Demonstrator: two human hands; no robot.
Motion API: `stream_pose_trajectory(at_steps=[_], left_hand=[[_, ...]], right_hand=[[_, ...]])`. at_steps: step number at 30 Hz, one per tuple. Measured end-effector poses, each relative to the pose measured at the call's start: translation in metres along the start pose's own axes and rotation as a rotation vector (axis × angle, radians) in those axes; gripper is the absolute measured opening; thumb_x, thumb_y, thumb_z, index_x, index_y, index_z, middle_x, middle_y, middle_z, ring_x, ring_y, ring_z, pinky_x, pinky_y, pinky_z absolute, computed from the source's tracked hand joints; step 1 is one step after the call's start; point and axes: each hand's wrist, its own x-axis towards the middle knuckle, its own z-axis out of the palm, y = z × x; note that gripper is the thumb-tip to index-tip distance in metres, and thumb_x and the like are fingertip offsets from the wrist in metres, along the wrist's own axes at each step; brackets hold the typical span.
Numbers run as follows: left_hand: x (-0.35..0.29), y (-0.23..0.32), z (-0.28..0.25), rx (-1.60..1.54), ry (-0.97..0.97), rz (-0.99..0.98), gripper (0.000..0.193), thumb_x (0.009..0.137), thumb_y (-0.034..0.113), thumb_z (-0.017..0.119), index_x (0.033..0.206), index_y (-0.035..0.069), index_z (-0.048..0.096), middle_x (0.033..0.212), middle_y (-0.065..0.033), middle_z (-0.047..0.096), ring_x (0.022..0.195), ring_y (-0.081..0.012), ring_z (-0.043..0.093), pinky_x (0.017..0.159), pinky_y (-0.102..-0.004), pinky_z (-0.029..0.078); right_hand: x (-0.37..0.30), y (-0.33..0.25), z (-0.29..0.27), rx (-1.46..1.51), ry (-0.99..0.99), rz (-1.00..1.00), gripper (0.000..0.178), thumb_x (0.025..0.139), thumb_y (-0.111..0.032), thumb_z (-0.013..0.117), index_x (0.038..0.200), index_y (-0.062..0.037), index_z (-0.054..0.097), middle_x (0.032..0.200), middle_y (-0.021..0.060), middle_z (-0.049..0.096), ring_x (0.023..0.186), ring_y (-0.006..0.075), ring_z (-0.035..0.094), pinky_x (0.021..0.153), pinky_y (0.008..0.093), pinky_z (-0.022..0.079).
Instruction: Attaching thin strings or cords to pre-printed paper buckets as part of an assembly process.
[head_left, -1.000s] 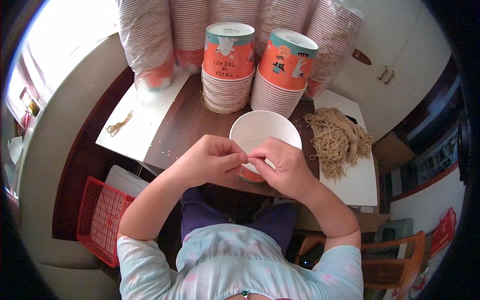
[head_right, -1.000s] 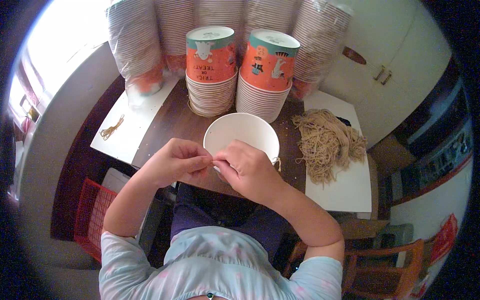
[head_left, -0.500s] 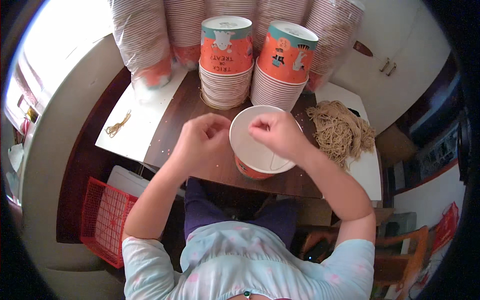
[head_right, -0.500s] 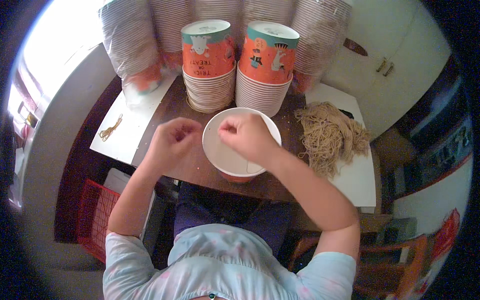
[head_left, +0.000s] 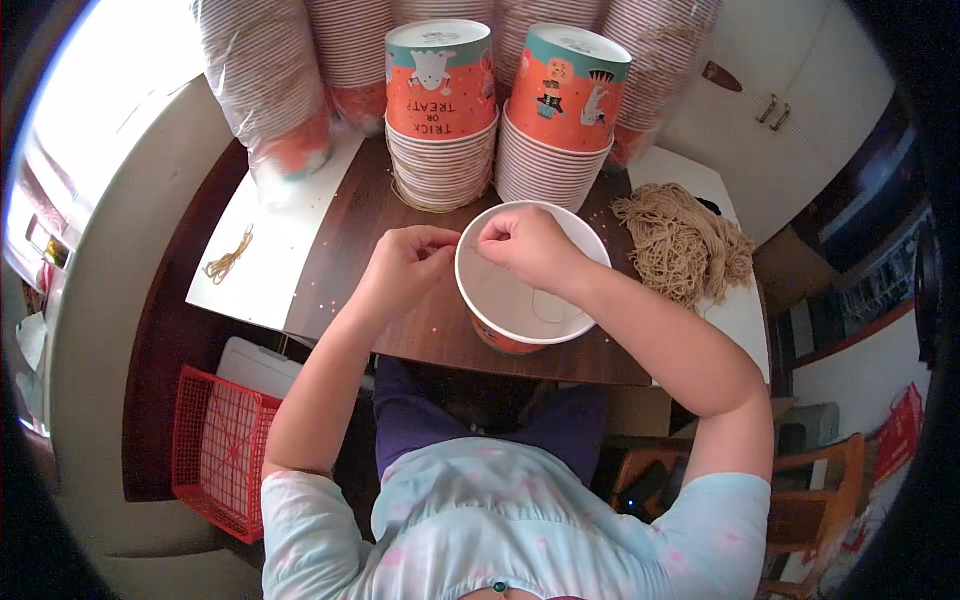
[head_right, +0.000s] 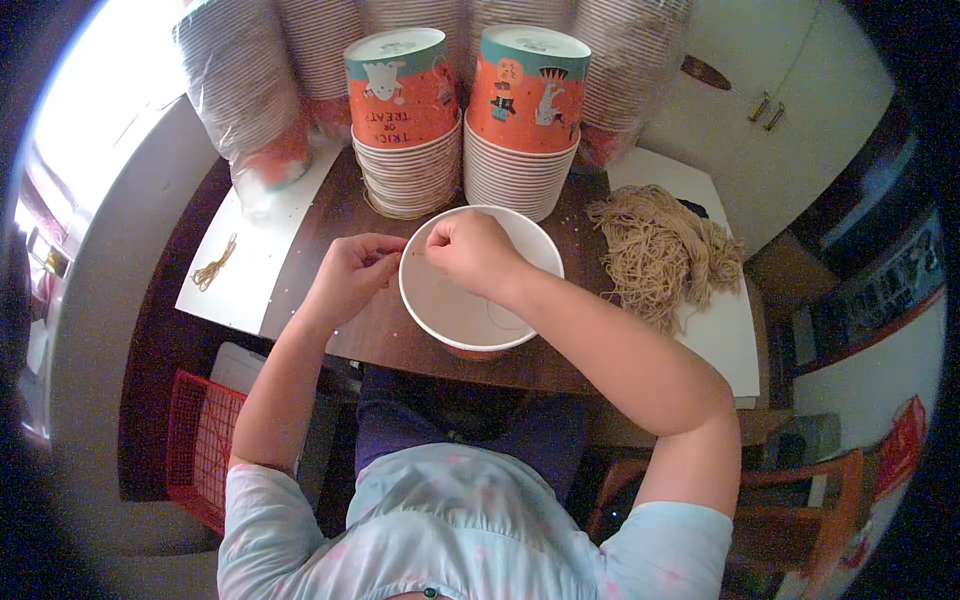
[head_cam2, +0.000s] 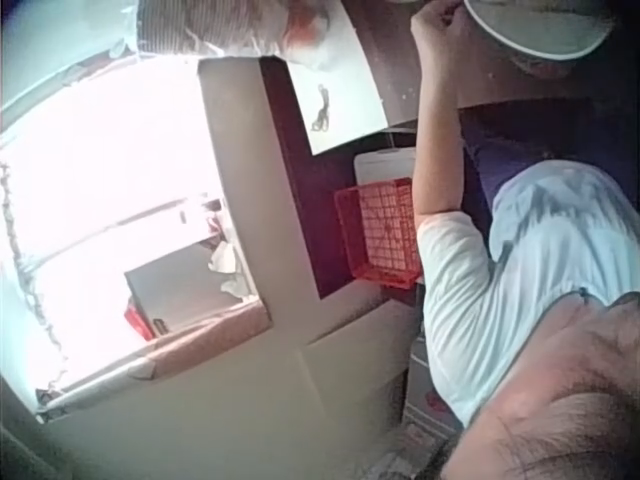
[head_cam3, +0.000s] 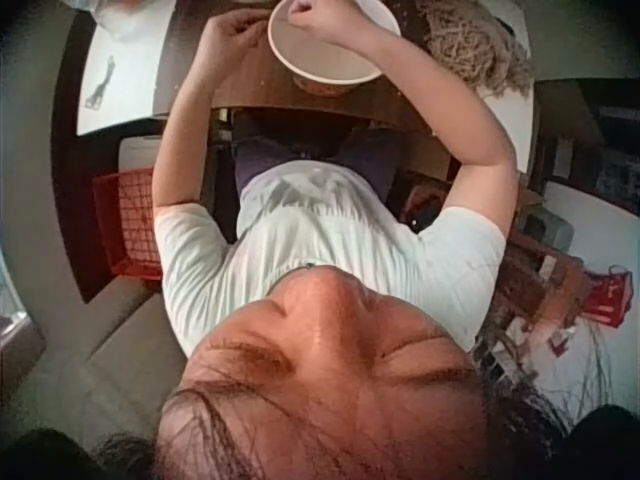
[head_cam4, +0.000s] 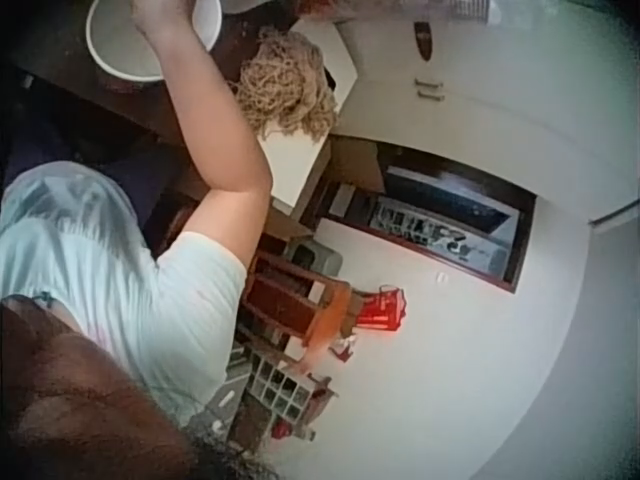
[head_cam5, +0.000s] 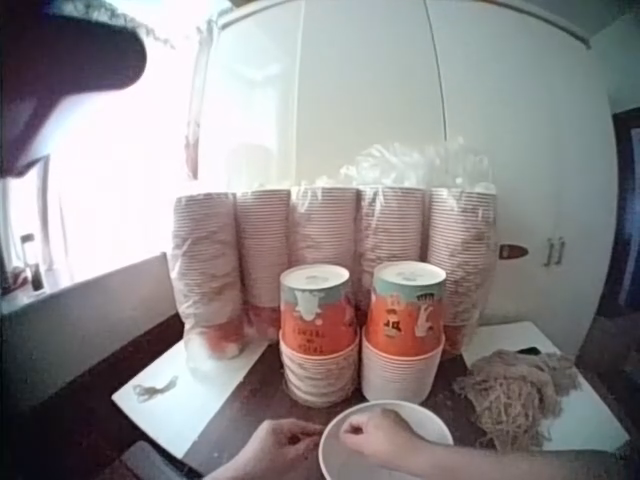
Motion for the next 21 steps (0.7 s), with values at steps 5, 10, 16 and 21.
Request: stream_pose_trajectory(at_steps=[5,10,16,21], left_hand=[[0.004,-0.001,0.004,-0.078,-0.043,0.004,0.025,0.084,0.004,0.058,0.105,-0.006,0.065,0.081,-0.0066,0.068,0.071,-0.0071,0.058,0.064,-0.0230,0.049],[0.001,0.007,0.004,-0.036,-0.080,-0.009,0.025,0.083,0.004,0.057,0.105,-0.006,0.066,0.079,-0.0069,0.068,0.070,-0.0083,0.060,0.064,-0.0245,0.050],[-0.009,0.014,0.008,0.088,-0.060,-0.021,0.019,0.083,0.007,0.060,0.096,-0.006,0.066,0.075,-0.0095,0.068,0.069,-0.0110,0.063,0.062,-0.0280,0.051],[-0.021,0.026,0.011,0.308,0.042,0.103,0.018,0.083,0.011,0.061,0.085,-0.007,0.064,0.072,-0.0079,0.066,0.064,-0.0125,0.061,0.058,-0.0284,0.049]], right_hand=[[0.004,0.004,0.004,-0.020,0.009,-0.008,0.012,0.080,-0.011,0.062,0.073,-0.0009,0.065,0.064,0.0010,0.060,0.060,0.0069,0.053,0.055,0.0254,0.044],[0.003,-0.005,0.004,-0.024,-0.033,-0.004,0.011,0.080,-0.011,0.063,0.075,-0.0017,0.067,0.065,0.0011,0.061,0.061,0.0061,0.053,0.055,0.0254,0.044],[-0.005,-0.006,0.004,0.045,-0.072,0.053,0.011,0.080,-0.009,0.063,0.074,-0.0011,0.067,0.065,0.0009,0.062,0.061,0.0061,0.054,0.057,0.0245,0.045],[-0.014,-0.012,-0.010,0.068,-0.235,0.074,0.023,0.083,-0.014,0.065,0.100,0.0014,0.063,0.077,0.0017,0.063,0.068,0.0053,0.055,0.059,0.0232,0.045]])
